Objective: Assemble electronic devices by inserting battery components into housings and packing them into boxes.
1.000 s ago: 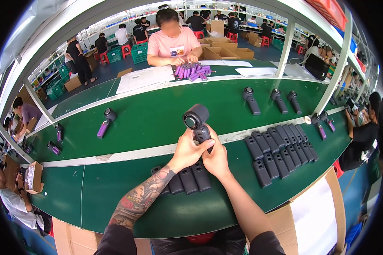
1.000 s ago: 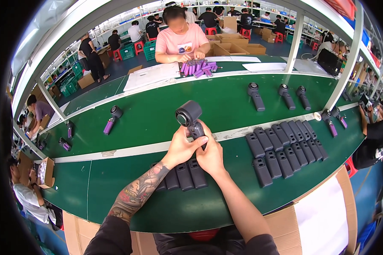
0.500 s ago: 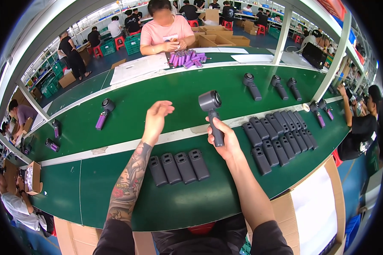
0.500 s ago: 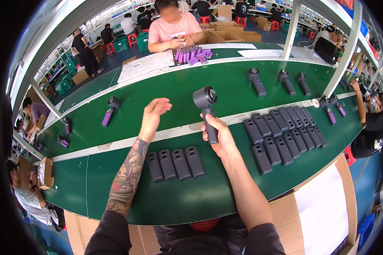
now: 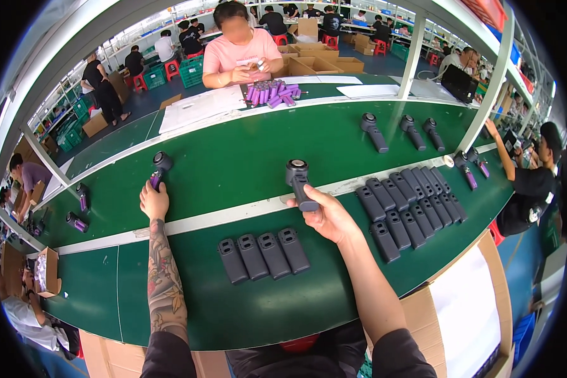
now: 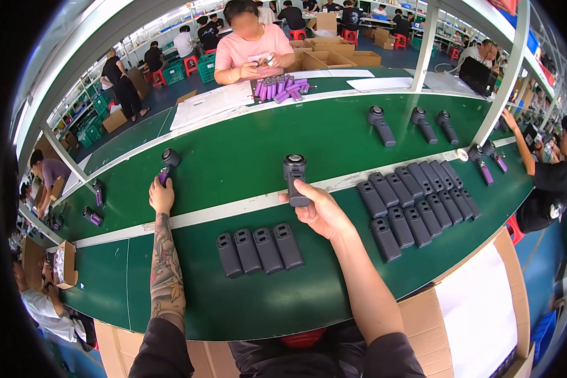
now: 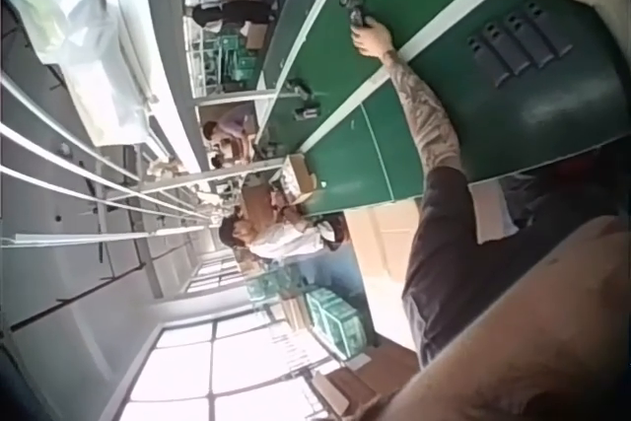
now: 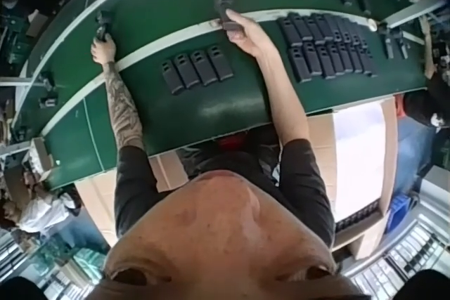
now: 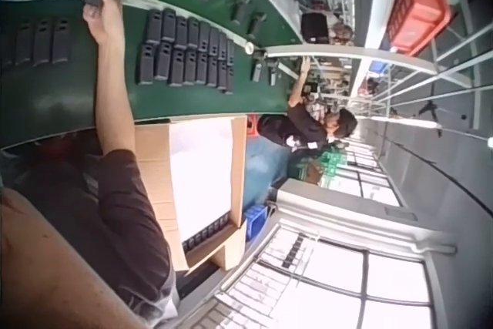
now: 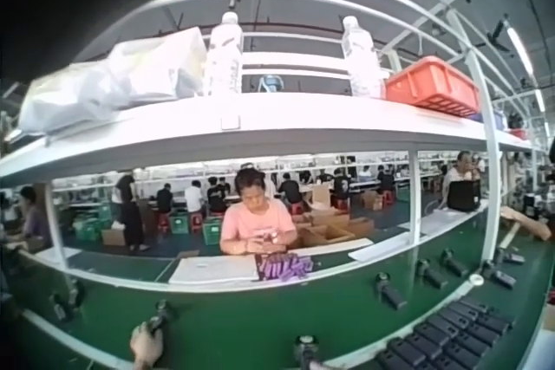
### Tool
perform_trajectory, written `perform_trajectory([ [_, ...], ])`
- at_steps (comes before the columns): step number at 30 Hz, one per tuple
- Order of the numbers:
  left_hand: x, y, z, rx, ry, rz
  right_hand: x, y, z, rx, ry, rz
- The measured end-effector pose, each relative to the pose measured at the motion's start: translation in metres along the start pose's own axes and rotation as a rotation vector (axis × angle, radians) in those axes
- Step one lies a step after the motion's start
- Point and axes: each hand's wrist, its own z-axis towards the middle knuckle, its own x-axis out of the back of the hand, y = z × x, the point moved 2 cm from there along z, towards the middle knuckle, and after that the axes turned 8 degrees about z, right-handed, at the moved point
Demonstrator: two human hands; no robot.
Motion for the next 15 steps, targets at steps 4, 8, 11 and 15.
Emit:
perform_trajectory([
  [4, 0.033, 0.039, -0.014, -0.084, -0.081, -0.022, 0.019, 0.003, 0.006, 0.135, 0.212, -0.106],
  [8, 0.045, 0.047, -0.014, -0.118, -0.232, 0.048, 0.025, 0.004, 0.01, 0.557, 0.478, -0.446],
  [11, 0.066, 0.06, -0.018, -0.122, -0.423, -0.104, 0.019, -0.001, 0.002, 0.545, 0.481, -0.879],
  [15, 0.096, 0.08, -0.016, -0.103, -0.618, -0.417, 0.006, -0.009, 0.001, 0.463, 0.411, -1.301],
])
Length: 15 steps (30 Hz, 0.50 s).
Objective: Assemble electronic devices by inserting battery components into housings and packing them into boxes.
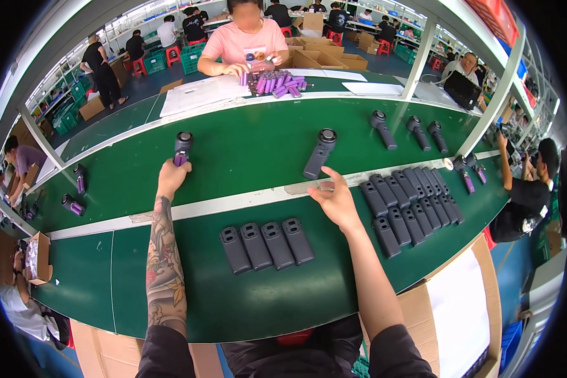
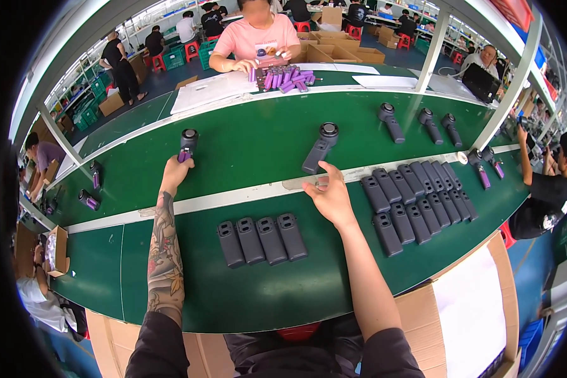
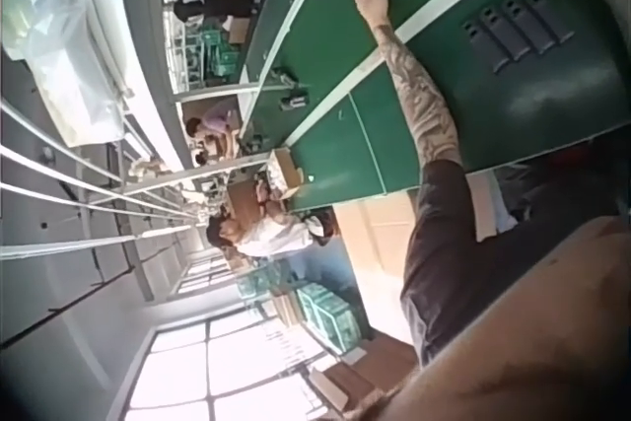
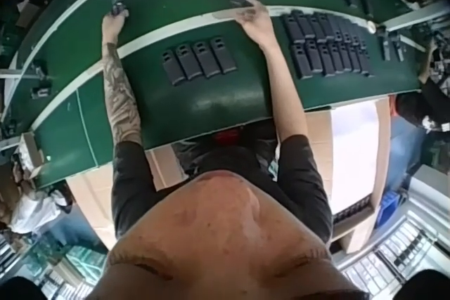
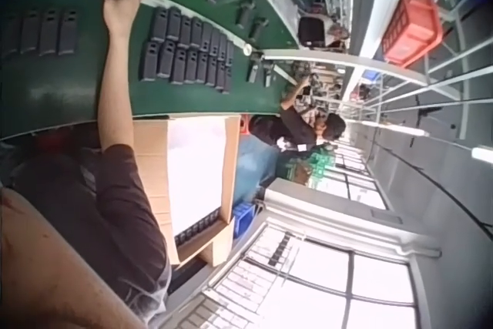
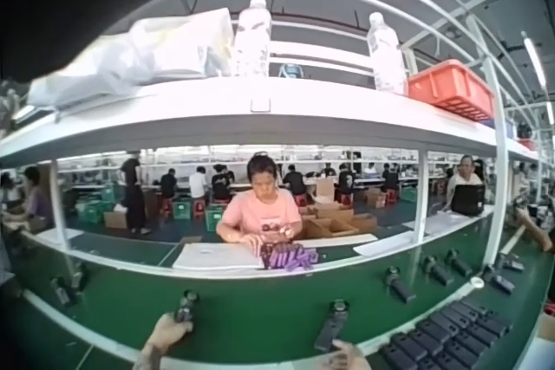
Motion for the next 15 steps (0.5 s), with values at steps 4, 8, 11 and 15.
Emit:
perform_trajectory([
  [4, 0.003, 0.037, -0.01, -0.149, -0.097, -0.622, 0.004, -0.007, -0.004, -0.092, -0.145, 0.018],
  [8, 0.006, 0.073, -0.025, -0.307, -0.201, -1.233, -0.012, -0.019, -0.023, 0.212, -0.629, -0.302],
  [11, 0.006, 0.093, -0.041, -0.309, -0.21, -1.302, -0.007, -0.018, -0.02, 0.081, -0.558, -0.15],
  [15, 0.002, 0.115, -0.061, -0.268, -0.319, -1.452, -0.003, -0.007, -0.014, 0.05, -0.409, -0.099],
])
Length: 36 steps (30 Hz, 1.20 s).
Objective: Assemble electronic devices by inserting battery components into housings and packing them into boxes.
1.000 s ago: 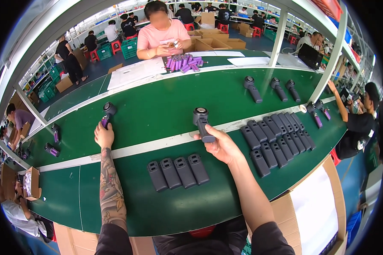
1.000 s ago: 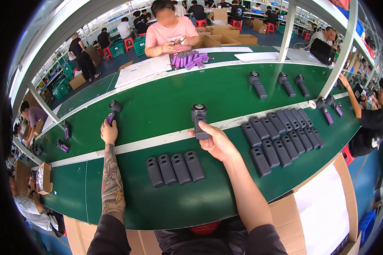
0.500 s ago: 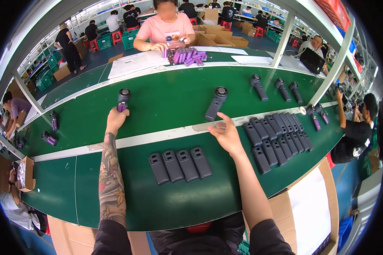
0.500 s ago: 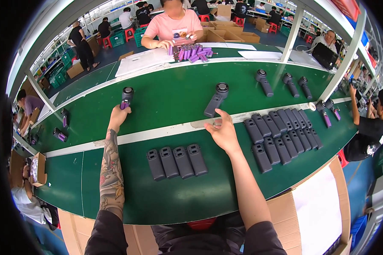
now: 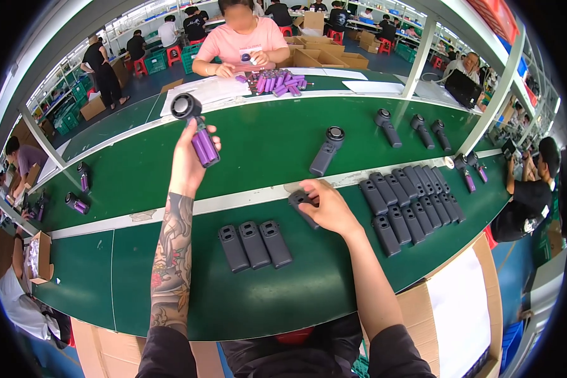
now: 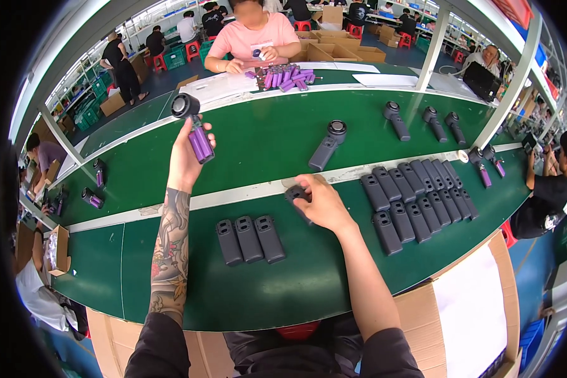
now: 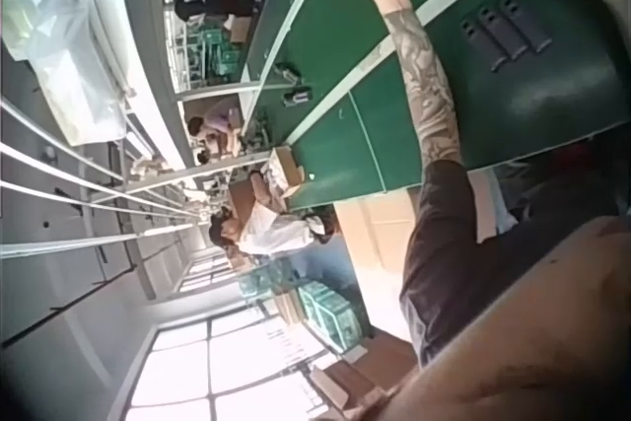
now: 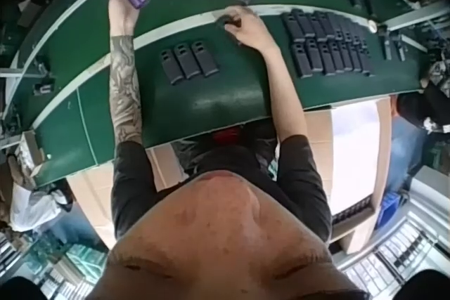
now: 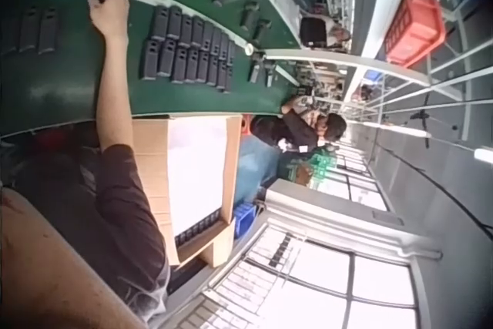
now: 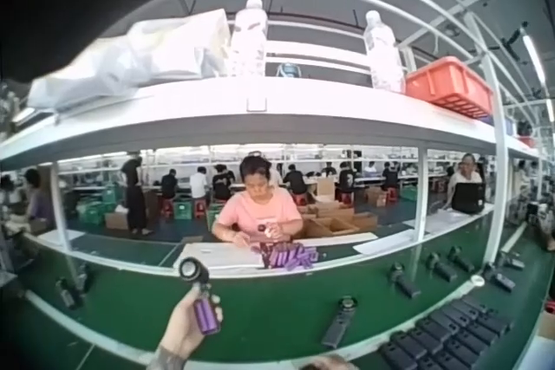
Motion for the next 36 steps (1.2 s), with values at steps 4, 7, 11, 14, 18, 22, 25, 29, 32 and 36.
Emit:
perform_trajectory([
  [4, -0.011, -0.018, -0.005, 0.014, -0.05, 0.09, -0.005, 0.006, 0.004, 0.204, 0.246, -0.333],
  [7, -0.026, -0.032, -0.012, 0.023, -0.101, 0.162, -0.007, -0.005, 0.001, 0.078, 0.236, -0.531],
  [11, -0.059, -0.046, -0.029, 0.058, -0.151, 0.205, 0.0, -0.017, 0.003, 0.066, 0.309, -0.172],
  [14, -0.076, -0.061, -0.042, 0.188, -0.248, -0.059, -0.001, -0.023, 0.007, 0.102, 0.367, 0.258],
  [18, -0.093, -0.077, -0.058, 0.228, -0.343, -0.032, -0.012, -0.039, 0.003, 0.362, 0.554, 0.279],
  [22, -0.101, -0.083, -0.069, 0.225, -0.306, 0.022, -0.018, -0.049, 0.002, 0.478, 0.625, 0.065],
  [25, -0.105, -0.081, -0.073, 0.226, -0.3, 0.04, -0.019, -0.053, 0.0, 0.499, 0.637, -0.017],
  [29, -0.109, -0.077, -0.078, 0.235, -0.324, 0.044, -0.022, -0.055, -0.002, 0.448, 0.608, -0.048],
  [32, -0.11, -0.076, -0.079, 0.18, -0.337, 0.212, -0.024, -0.053, -0.001, 0.43, 0.585, -0.056],
  [36, -0.107, -0.073, -0.077, 0.111, -0.366, 0.321, -0.023, -0.046, 0.004, 0.484, 0.588, -0.109],
])
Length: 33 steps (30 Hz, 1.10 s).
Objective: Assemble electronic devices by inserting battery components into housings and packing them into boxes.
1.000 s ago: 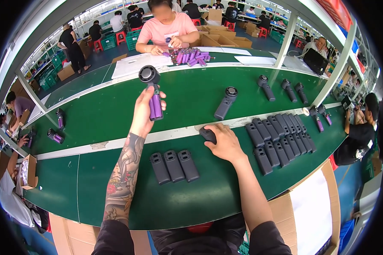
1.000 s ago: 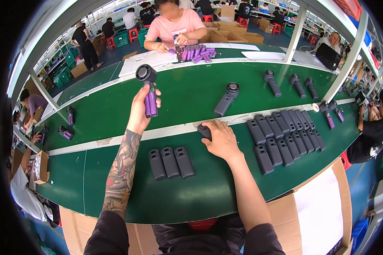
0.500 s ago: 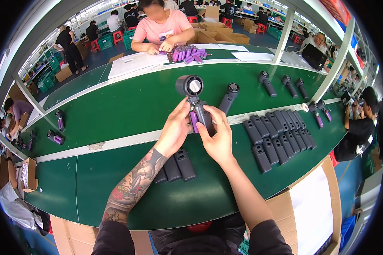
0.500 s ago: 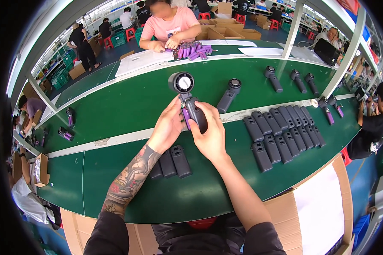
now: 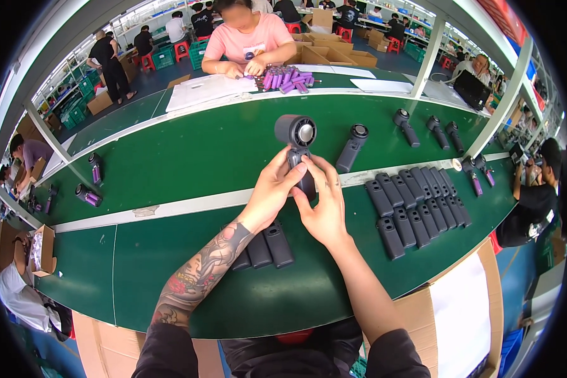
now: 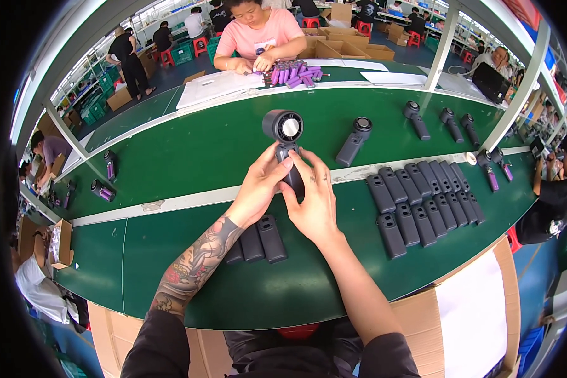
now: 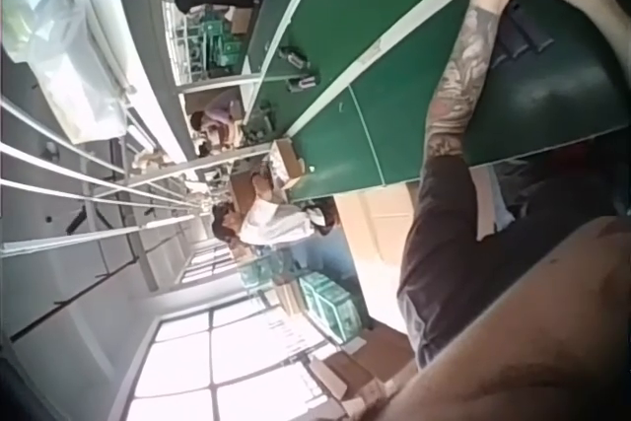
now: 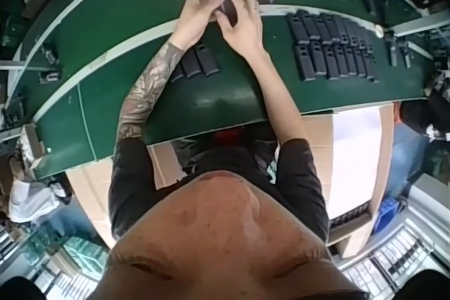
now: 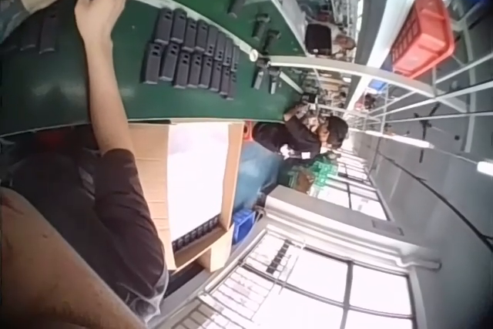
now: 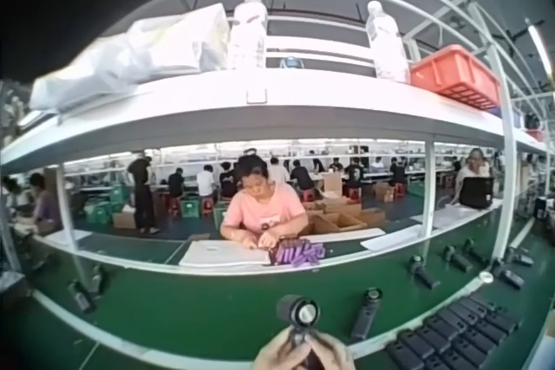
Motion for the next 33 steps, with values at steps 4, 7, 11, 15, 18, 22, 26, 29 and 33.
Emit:
perform_trajectory([
  [4, -0.001, 0.006, -0.001, -0.025, -0.03, 0.078, 0.0, 0.002, 0.0, -0.087, 0.016, 0.214],
  [7, -0.006, 0.015, -0.005, 0.024, -0.052, 0.12, -0.005, 0.004, -0.003, -0.55, 0.03, 0.964],
  [11, 0.001, -0.009, 0.003, -0.114, 0.008, 0.348, -0.004, 0.008, -0.005, -0.414, -0.025, 0.572],
  [15, 0.003, -0.022, 0.007, -0.245, -0.026, 0.409, -0.006, 0.011, -0.009, -0.276, -0.004, 0.361],
  [18, 0.004, -0.026, 0.007, -0.325, -0.074, 0.396, -0.006, 0.01, -0.011, -0.187, 0.03, 0.286],
  [22, 0.003, -0.026, 0.003, -0.152, -0.083, 0.238, -0.003, 0.006, -0.012, -0.274, -0.062, 0.217],
  [26, -0.007, -0.022, 0.0, -0.145, 0.008, 0.213, -0.007, 0.012, -0.014, -0.248, -0.013, 0.229],
  [29, -0.006, -0.02, -0.002, -0.144, 0.032, 0.239, -0.008, 0.009, -0.014, -0.234, 0.005, 0.228],
  [33, -0.002, -0.016, -0.006, -0.143, 0.006, 0.345, -0.01, 0.005, -0.013, -0.222, 0.018, 0.212],
])
